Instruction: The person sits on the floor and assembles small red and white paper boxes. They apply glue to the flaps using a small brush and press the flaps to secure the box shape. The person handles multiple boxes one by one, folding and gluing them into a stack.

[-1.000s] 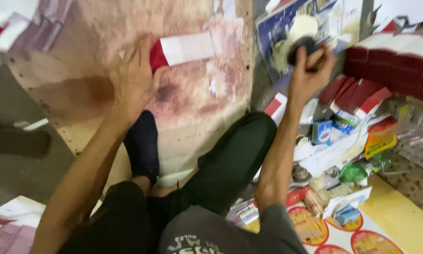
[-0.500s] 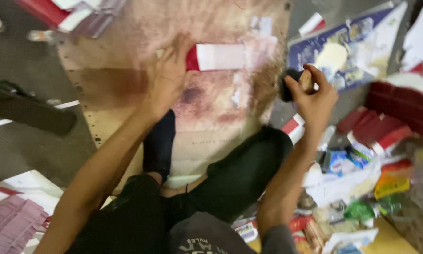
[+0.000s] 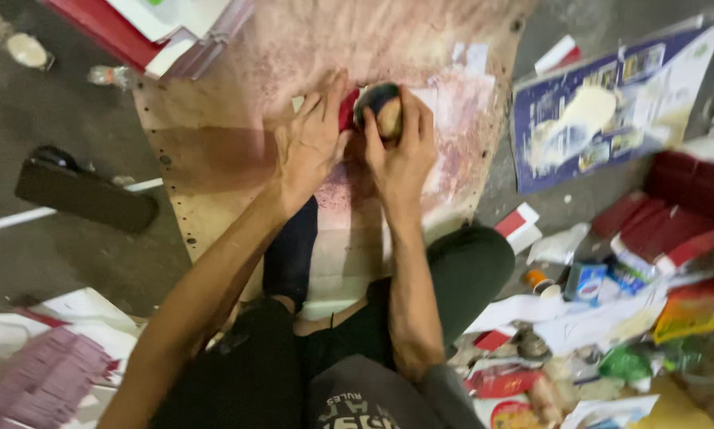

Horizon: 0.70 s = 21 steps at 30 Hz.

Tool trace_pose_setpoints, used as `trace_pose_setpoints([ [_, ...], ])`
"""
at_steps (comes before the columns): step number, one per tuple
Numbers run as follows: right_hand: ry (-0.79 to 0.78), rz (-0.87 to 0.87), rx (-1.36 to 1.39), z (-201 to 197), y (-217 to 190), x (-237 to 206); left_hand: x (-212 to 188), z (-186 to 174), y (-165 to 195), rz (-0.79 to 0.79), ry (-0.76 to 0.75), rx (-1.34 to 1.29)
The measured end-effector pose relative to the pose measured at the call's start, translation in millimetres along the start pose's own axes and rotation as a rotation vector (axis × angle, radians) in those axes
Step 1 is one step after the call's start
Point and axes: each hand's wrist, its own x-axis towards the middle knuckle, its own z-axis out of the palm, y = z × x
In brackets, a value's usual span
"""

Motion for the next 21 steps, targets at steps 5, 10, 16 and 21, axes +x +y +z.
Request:
trace_pose_setpoints([
  [5,-0.002,-0.021,0.015,24,31,3,0,5,-2,0.311,0.319,0.094],
  [10,0.044,-0.068,0.001,3,44,19,2,11,-4,0.156,0.088,-0.001],
  [16,-0.029,-0.071,-0.229,-11,64,20,-23,36,-13,0.196,0.109,0.124],
  [21,0.019,-0.203,-0.358,-13,70,17,5,21,-16,0.255,0.198,0.199],
])
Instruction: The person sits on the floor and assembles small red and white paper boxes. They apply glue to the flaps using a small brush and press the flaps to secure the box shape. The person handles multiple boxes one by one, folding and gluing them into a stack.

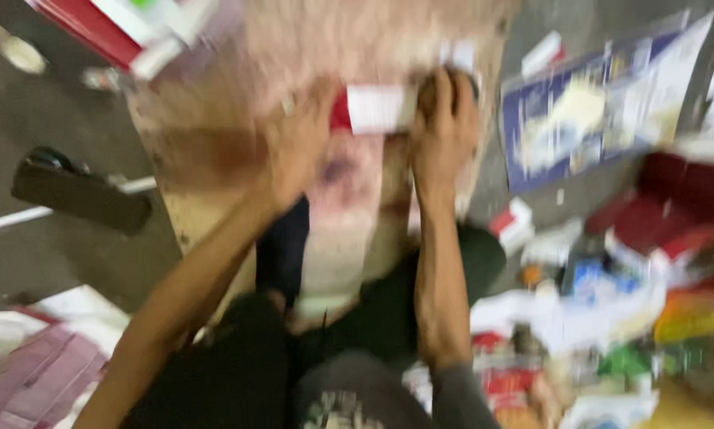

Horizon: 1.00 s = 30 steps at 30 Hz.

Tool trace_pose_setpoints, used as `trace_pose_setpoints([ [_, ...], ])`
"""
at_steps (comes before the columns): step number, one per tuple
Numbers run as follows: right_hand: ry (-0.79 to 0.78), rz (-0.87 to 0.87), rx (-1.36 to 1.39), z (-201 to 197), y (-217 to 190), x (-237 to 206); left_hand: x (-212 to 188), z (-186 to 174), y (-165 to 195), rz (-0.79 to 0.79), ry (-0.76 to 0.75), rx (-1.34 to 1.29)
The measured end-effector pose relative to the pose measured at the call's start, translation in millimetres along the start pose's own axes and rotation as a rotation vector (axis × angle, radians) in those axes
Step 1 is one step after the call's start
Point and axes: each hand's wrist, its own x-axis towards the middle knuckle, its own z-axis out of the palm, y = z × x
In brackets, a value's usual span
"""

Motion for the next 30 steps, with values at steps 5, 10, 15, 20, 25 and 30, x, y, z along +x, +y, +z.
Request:
trace_pose_setpoints([
  [5,0.006,0.242,0.006,-40,51,-22,-1,-1,1,0.040,0.016,-0.139],
  [10,0.404,0.190,0.045,-65,182,-34,-2,-2,0,0.001,-0.014,-0.137],
  [15,-0.265,0.374,-0.104,-97,208,-17,-1,-3,-1,0.088,0.095,-0.120],
  [20,-0.109,0.387,0.486,-83,54,3,1,-5,-3,-0.118,-0.031,-0.170],
  [25,-0.061,0.090,0.280,-5,-58,7,3,-6,-5,0.049,0.135,-0.189],
  [30,-0.229,0.191,0.177,-14,-64,3,3,-6,-6,-0.271,-0.251,-0.201],
])
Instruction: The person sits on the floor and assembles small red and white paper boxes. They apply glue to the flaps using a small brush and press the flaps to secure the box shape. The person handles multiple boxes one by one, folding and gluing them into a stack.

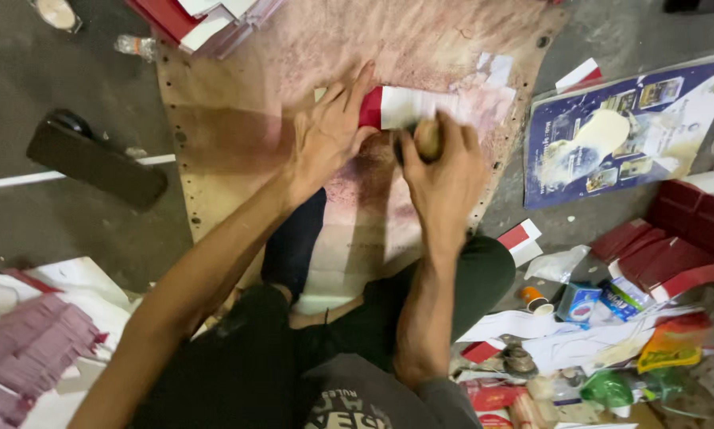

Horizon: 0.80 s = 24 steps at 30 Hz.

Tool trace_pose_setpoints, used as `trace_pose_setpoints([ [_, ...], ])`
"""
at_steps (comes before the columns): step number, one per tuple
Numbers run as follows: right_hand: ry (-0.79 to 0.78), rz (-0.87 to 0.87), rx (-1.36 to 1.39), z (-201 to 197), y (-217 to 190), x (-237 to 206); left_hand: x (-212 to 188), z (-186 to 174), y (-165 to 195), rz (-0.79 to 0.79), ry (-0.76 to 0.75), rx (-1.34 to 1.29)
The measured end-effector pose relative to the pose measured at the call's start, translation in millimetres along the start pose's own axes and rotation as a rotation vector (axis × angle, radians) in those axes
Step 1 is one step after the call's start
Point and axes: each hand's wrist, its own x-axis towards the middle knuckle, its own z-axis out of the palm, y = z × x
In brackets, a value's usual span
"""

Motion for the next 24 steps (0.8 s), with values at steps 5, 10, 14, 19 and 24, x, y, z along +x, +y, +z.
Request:
trace_pose_setpoints([
  [5,0.174,-0.048,0.195,22,-18,-5,0,2,-2,0.241,0.247,0.037],
  [10,0.287,-0.076,0.252,51,16,4,0,5,-3,0.236,0.206,0.035],
  [14,0.231,-0.064,0.150,38,54,0,1,7,-3,0.279,0.211,0.054],
  [19,0.192,-0.054,0.064,13,55,12,2,7,-4,0.280,0.230,0.075],
  [24,0.249,-0.230,-0.086,11,48,42,4,6,-4,0.286,0.306,0.188],
])
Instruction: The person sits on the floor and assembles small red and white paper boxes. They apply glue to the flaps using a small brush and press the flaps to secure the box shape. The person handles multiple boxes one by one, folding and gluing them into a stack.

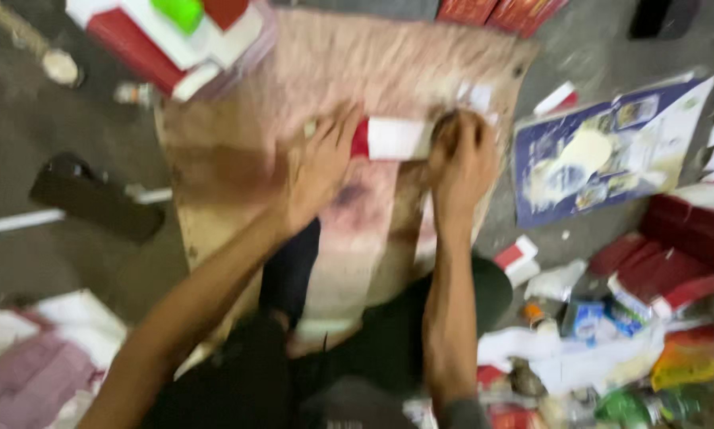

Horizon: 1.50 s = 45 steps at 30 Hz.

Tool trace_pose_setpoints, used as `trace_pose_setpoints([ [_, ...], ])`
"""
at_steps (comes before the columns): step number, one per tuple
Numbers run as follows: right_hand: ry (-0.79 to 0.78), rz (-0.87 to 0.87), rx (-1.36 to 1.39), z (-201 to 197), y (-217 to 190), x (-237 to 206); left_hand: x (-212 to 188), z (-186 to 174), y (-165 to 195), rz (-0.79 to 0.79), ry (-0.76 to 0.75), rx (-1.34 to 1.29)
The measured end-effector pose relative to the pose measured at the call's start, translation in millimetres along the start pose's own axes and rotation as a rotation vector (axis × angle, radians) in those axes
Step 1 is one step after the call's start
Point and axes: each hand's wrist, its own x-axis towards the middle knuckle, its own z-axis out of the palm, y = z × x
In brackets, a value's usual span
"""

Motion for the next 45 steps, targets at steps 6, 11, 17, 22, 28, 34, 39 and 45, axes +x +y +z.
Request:
trace_pose_setpoints([
  [6,-0.394,0.135,-0.166,-34,3,-40,0,-2,-2,0.012,-0.052,-0.133],
  [11,-0.032,0.143,0.254,-14,-49,-44,-2,-4,-2,-0.020,-0.110,-0.121],
  [17,-0.048,0.210,0.267,24,-59,-41,-3,-3,0,0.036,0.012,0.013],
  [22,0.126,0.249,0.369,29,-4,-45,-4,1,5,0.007,-0.154,-0.010],
  [28,-0.067,0.221,0.095,5,6,-43,-8,11,13,0.262,-0.023,0.341],
  [34,-0.288,0.244,-0.090,-26,22,-12,2,13,19,0.228,-0.056,0.348],
  [39,0.231,0.100,0.141,-7,15,-39,5,16,21,0.216,-0.135,0.337],
  [45,0.346,0.559,0.539,22,4,-50,6,16,21,0.230,-0.164,0.403],
])
